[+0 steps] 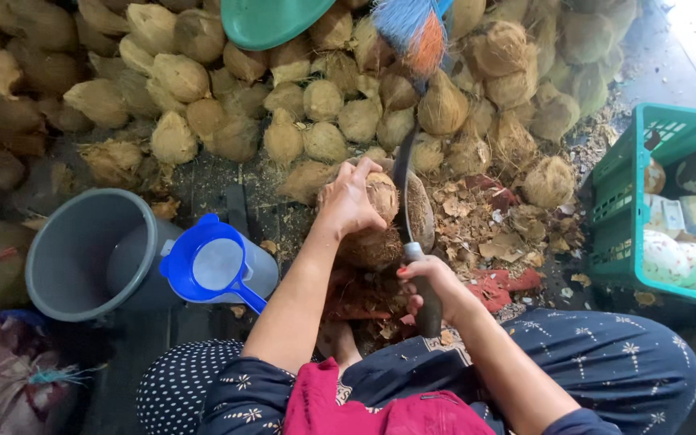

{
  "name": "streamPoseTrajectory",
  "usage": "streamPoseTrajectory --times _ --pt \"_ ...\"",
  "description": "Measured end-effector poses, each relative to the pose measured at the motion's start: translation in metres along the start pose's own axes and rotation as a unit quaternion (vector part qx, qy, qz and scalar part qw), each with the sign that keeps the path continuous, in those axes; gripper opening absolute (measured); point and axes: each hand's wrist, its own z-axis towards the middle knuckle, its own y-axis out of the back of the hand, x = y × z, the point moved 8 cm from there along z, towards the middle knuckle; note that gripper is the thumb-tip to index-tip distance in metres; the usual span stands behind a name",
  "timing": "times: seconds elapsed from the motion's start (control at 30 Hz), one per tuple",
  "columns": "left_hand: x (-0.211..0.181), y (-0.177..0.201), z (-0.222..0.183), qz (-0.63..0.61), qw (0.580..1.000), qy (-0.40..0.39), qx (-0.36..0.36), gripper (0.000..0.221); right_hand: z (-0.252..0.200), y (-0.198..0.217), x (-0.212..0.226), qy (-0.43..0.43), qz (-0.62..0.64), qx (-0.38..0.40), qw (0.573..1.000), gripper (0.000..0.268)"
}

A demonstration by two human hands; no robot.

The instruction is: The person sits on the floor and uses a long knife to peel the husk off a coconut. They hold the coconut in their left hand and repeatedly strike it with the knife in their right hand to remove the outer layer.

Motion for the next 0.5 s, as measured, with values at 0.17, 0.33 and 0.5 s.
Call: streamPoseTrajectory --times 0.17,0.33,0.5 --pt "0.014 0.001 -0.007 -0.122 0.991 -0.028 -0.041 0.097 -0.013 0.002 0.012 0.072 -0.074 -0.036 0.994 0.021" --pt "0.028 -0.020 -0.012 -0.215 0.969 -0.069 -0.102 0.102 -0.024 0.010 0.016 0.096 -0.081 -0.068 0.990 0.021" --pt "0.028 -0.014 -0.022 -0.219 0.966 -0.077 -0.113 0.101 -0.090 -0.039 0.089 0.290 -0.215 -0.022 0.932 0.023"
